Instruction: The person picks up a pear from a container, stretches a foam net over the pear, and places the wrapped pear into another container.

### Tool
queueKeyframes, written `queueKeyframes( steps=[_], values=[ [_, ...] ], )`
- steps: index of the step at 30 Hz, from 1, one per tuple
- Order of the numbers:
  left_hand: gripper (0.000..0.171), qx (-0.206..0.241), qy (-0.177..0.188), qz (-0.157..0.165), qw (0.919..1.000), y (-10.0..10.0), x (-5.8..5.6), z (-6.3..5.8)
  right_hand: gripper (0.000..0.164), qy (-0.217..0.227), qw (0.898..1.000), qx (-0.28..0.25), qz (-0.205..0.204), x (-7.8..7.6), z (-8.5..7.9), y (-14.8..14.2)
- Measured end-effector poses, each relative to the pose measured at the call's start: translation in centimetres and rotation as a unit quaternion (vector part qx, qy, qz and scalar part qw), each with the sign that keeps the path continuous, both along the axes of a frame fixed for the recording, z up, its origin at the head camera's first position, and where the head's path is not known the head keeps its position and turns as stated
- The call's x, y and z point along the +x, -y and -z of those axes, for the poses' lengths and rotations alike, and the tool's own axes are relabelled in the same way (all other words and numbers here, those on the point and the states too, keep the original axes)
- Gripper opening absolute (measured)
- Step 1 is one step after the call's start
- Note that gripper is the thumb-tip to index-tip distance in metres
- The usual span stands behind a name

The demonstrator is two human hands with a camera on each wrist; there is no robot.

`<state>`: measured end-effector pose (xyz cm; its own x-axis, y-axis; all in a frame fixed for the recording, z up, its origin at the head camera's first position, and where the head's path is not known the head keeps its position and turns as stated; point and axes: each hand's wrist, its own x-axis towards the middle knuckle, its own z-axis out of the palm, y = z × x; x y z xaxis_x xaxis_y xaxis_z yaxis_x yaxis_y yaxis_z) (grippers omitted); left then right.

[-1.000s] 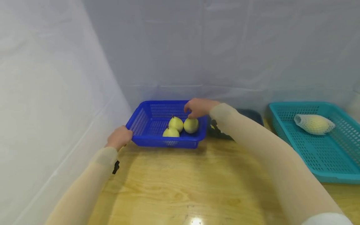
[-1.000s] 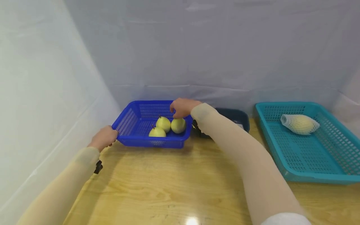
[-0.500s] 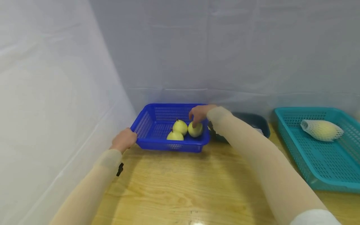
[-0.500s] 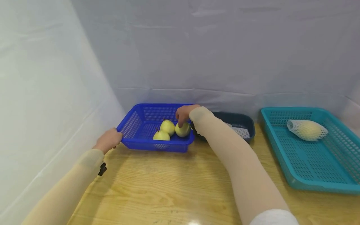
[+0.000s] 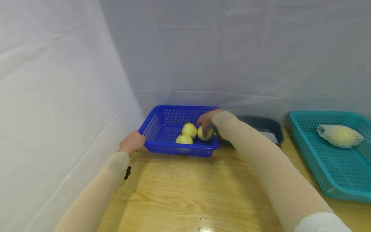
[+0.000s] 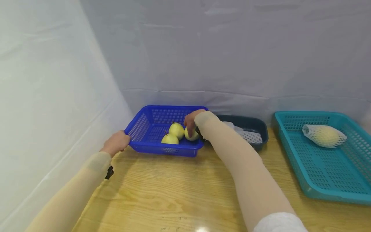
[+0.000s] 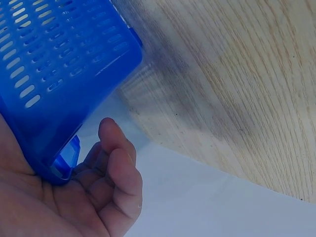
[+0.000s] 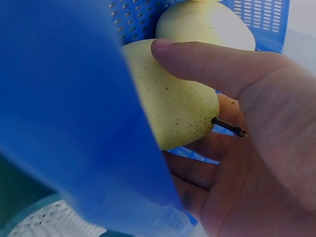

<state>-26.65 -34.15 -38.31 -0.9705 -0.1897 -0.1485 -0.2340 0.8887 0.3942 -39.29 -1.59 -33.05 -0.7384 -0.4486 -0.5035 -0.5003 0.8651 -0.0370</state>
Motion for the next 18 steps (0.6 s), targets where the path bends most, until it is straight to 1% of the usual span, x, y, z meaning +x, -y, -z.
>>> queueKeyframes(
  steps=[5, 11, 15, 18],
  values=[
    [0.037, 0.004, 0.0, -0.004, 1.0, 0.1, -0.08, -0.06, 0.081, 0.0, 1.0, -0.003, 0.011, -0.43, 0.25, 0.05],
    [0.048, 0.002, 0.006, -0.006, 1.0, 0.16, -0.36, 0.11, 0.081, -0.001, 1.0, 0.005, 0.012, -0.62, 0.47, 0.0],
    [0.05, -0.001, 0.008, -0.006, 1.0, 0.0, -0.5, 0.21, 0.08, -0.004, 1.0, 0.01, 0.006, -0.68, 0.66, -0.05],
    [0.054, -0.002, 0.013, -0.006, 0.9999, -0.17, -0.4, 0.14, 0.079, -0.008, 1.0, 0.009, -0.003, -0.74, 0.8, -0.07]
  ],
)
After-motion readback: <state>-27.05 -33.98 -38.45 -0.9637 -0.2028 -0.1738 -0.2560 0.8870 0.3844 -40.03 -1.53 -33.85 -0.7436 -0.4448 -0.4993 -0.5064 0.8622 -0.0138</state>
